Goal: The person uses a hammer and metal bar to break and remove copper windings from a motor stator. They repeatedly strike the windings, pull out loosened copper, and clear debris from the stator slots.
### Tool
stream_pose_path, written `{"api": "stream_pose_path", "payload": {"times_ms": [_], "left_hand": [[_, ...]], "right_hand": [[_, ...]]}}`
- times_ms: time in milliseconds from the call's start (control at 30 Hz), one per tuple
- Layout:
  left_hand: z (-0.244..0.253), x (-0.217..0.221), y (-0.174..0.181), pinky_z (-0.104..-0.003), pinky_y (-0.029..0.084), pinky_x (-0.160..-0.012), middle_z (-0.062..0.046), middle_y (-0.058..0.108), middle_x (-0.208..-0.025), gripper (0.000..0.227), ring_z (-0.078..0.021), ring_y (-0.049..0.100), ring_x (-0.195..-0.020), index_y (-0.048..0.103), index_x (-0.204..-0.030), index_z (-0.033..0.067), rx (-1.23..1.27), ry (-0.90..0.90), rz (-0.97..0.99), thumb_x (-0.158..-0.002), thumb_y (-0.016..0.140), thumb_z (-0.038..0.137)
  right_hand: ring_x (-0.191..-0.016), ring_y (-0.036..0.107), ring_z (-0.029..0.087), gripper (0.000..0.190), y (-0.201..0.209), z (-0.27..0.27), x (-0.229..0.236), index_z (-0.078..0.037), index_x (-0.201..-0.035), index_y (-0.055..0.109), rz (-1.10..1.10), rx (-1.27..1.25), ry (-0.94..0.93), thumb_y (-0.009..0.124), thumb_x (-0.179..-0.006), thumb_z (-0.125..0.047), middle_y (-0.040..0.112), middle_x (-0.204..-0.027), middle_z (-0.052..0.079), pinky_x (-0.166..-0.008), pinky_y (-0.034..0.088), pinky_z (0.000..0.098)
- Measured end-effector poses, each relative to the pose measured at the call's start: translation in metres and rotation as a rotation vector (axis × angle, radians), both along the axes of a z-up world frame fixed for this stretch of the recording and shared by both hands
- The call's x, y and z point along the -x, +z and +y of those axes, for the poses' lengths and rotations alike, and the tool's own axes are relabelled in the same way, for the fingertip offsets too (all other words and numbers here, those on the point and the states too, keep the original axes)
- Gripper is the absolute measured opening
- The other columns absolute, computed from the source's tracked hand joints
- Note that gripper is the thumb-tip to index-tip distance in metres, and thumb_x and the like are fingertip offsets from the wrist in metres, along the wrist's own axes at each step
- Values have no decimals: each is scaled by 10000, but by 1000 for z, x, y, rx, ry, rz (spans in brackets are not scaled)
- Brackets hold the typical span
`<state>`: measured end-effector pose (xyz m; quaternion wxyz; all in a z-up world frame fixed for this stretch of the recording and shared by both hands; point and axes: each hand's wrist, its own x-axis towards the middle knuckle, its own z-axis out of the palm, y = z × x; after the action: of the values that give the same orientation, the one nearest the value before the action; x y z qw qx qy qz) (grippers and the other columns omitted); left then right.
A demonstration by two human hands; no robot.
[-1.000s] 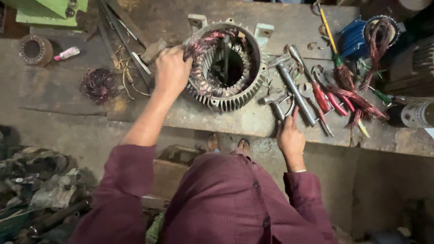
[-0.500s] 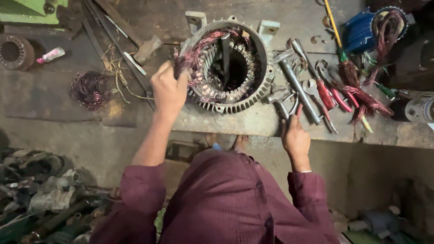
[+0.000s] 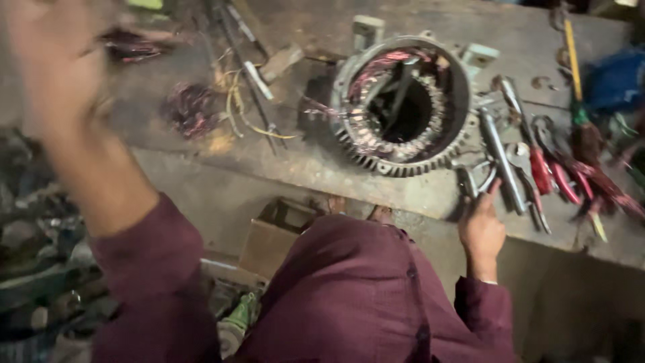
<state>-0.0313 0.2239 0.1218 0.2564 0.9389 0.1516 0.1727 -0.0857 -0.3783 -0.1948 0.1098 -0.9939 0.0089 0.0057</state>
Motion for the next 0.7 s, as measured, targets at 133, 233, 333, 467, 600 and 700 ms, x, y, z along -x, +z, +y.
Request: {"api": "stream_pose_path", "payload": {"times_ms": [133, 233, 333, 467, 600, 700], "left_hand": [[74, -1, -87, -433, 563, -695, -291, 758, -942, 472, -356, 748, -801, 692, -1059, -130, -81, 4, 517, -1158, 577, 318], [118, 1, -172, -456, 636, -673, -251, 721, -1041, 426, -362, 752, -812, 628, -1192, -57, 370, 135, 635, -1011, 594, 327], [139, 0, -244, -502, 574, -832, -305, 709, -1055, 512, -452, 707, -949, 726, -1075, -86, -173, 145, 612, -1024, 645, 417], [143, -5, -284, -491, 521, -996, -301, 664, -1227, 615, -447, 647, -1172, 697, -1219, -50, -194, 440, 709, -959, 656, 505], [157, -4, -279, -479, 450, -1009, -375, 526, -1354, 1043, -468, 555, -1232, 280, -1487, -155, -140, 347, 617, -866, 770, 526], [165, -6, -267, -441, 428, -1127, -391, 465, -1466, 1226, -459, 506, -1361, 189, -1528, -190, -52, 265, 675, -813, 857, 549]], "right_hand": [[-709, 663, 474, 796, 2, -1, 5, -53, -1708, 144, 6, 42, 29, 569, -1103, -348, 717, -988, 263, -631, 515, 567], [-714, 658, 497, 826, 0, 3, 4, -65, -1725, 128, 47, 54, 1, 577, -1097, -358, 710, -994, 289, -655, 520, 582], [-729, 658, 505, 830, -2, 3, 2, -74, -1732, 120, 47, 45, -7, 579, -1101, -356, 709, -1014, 294, -664, 522, 587], [-725, 659, 505, 832, -5, 4, 4, -77, -1728, 118, 56, 85, -6, 583, -1095, -353, 714, -1009, 289, -660, 520, 590], [-736, 664, 497, 843, -5, 6, 3, -75, -1726, 114, 18, 67, 6, 591, -1079, -328, 715, -1012, 287, -668, 527, 582], [-739, 668, 492, 825, -3, 7, 5, -75, -1726, 109, 36, 85, -7, 584, -1111, -352, 713, -1004, 291, -668, 533, 570]]}}
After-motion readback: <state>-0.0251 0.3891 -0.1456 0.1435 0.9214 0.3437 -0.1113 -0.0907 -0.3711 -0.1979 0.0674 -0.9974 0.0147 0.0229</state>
